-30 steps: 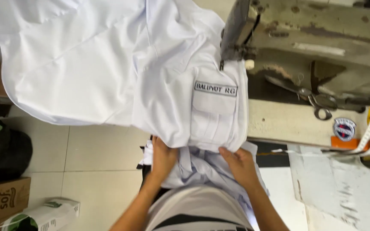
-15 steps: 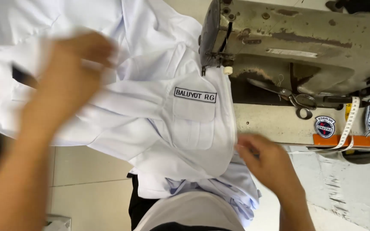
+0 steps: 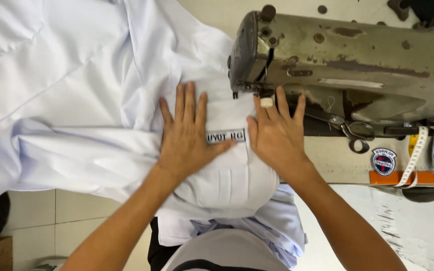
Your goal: Positioning a patch on a white uniform and trimming excess threads using scissors at a sewing workstation.
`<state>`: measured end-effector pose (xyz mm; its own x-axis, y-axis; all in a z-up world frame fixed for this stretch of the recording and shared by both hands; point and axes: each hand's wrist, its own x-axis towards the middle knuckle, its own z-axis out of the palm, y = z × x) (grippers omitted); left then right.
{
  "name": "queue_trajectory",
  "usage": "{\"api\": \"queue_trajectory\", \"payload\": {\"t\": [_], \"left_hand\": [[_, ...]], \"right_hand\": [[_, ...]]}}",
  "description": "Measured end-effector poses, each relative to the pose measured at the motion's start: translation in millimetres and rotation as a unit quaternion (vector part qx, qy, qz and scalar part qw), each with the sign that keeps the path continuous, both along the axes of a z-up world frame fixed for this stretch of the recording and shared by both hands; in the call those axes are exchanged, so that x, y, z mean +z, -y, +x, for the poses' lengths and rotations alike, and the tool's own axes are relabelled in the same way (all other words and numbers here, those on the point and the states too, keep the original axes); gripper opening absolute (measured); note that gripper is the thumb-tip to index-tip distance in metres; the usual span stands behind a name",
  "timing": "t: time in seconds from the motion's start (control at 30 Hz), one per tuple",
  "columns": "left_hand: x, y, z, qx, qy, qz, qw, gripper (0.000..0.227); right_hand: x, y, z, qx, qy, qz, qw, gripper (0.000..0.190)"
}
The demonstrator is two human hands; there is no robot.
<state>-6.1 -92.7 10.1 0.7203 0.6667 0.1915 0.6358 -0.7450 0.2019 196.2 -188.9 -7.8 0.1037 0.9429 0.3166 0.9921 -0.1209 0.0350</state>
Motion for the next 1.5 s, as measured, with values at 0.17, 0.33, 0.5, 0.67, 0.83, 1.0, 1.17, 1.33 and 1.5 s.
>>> {"api": "queue_trajectory", "payload": {"t": [0.17, 0.33, 0.5, 0.67, 0.83, 1.0, 1.17, 1.33, 1.5], "left_hand": [[-3.4, -11.6, 2.7, -0.038, 0.025, -0.108, 0.993, 0.134], [-13.3, -47.3, 16.1, -0.113, 0.023, 0.028, 0.993, 0.089], [-17.4, -58.6, 3.8, -0.155, 0.040, 0.003, 0.987, 0.119], [-9.1, -38.9, 10.9, -0.114, 0.071, 0.006, 0.991, 0.105], [-42.0, -31.4, 19.3, -0.140, 0.176, 0.036, 0.974, 0.059], [-38.5, -31.4, 17.3, -0.125, 0.172, -0.003, 0.977, 0.054], [-36.7, -27.5, 16.1, -0.120, 0.167, -0.004, 0.979, 0.054], [-32.1, -26.9, 15.0, -0.122, 0.159, -0.015, 0.980, 0.052], [-24.7, -24.6, 15.9, -0.150, 0.161, 0.001, 0.975, 0.056]], "right_hand": [[9.2, 11.6, -13.9, -0.013, -0.045, -0.022, 0.999, 0.054], [2.0, 5.3, -23.3, 0.042, -0.145, -0.022, 0.988, 0.080], [-1.8, 10.0, -9.2, 0.044, -0.158, -0.057, 0.985, 0.096], [-10.0, -7.3, 9.3, 0.039, -0.205, 0.079, 0.975, 0.068], [11.8, -48.1, 0.3, -0.029, -0.445, 0.181, 0.877, 0.043], [-7.5, -44.4, 16.5, -0.006, -0.405, 0.176, 0.897, 0.021], [-37.4, -30.2, 36.8, 0.030, -0.306, 0.166, 0.937, 0.007], [-17.8, -28.1, 21.5, 0.056, -0.308, 0.187, 0.931, 0.003], [9.4, -18.7, -3.9, 0.062, -0.321, 0.176, 0.929, 0.002]]}}
